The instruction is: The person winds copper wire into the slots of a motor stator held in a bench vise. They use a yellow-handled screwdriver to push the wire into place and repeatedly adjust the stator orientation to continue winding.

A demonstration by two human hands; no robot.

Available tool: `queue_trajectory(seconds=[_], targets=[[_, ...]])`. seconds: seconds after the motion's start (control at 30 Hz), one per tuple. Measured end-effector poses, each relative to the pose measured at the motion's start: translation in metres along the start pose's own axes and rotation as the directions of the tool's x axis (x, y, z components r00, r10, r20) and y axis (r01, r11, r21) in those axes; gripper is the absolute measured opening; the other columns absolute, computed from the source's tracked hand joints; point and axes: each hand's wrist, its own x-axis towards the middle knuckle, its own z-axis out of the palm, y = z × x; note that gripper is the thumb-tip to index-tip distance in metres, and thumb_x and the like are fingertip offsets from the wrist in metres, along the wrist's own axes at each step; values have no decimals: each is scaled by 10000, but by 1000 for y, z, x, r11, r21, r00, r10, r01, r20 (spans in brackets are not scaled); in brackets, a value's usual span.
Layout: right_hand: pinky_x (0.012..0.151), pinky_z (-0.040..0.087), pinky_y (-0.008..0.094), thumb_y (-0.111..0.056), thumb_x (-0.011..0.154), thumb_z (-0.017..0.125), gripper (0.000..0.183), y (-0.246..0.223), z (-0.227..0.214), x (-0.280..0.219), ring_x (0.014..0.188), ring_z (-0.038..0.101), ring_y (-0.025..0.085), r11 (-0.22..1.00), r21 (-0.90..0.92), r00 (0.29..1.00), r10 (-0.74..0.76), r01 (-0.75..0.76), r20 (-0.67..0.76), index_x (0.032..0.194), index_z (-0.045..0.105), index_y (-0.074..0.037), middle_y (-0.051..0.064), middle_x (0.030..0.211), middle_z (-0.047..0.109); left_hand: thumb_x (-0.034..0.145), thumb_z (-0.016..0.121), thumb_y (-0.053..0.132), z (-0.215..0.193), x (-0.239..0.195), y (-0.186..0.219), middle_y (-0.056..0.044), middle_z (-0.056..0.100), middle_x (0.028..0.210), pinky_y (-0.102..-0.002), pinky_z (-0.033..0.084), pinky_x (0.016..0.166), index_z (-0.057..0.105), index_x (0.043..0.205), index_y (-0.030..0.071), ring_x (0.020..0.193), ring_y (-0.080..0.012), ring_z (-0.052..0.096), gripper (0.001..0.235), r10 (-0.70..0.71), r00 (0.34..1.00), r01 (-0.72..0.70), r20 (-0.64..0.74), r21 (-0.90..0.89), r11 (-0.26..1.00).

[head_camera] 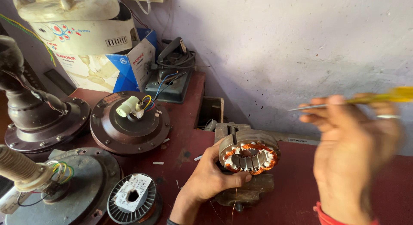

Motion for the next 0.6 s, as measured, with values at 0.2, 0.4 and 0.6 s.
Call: queue_trajectory(seconds=[0.2,0.4,0.6], targets=[[646,563,315,3,1079,593,170,-24,-2,-58,805,717,212,980,-151,986,-143,130,-81,1229,516,-20,225,1014,701,696,790,-51,0,-1,-3,-34,721,1212,-312,516,1031,606,1395,42,1141,-139,647,728,-49,998,49,-34,-14,999],[737,591,283,18,1021,615,223,7,-14,-125,834,741,182,966,-202,985,-144,160,92,1170,461,-43,275,1012,713,703,788,-46,-1,-1,-2,-46,738,1193,-308,526,1017,615,1369,39,1117,-139,664,693,-81,996,81,-45,0,997],[681,602,249,36,998,656,244,37,-28,-121,728,711,158,924,-293,968,-216,246,130,1142,464,-8,239,950,711,712,768,-58,1,-1,-3,-48,743,1126,-308,554,949,641,1321,14,1033,-130,673,627,-75,996,76,-51,10,997]])
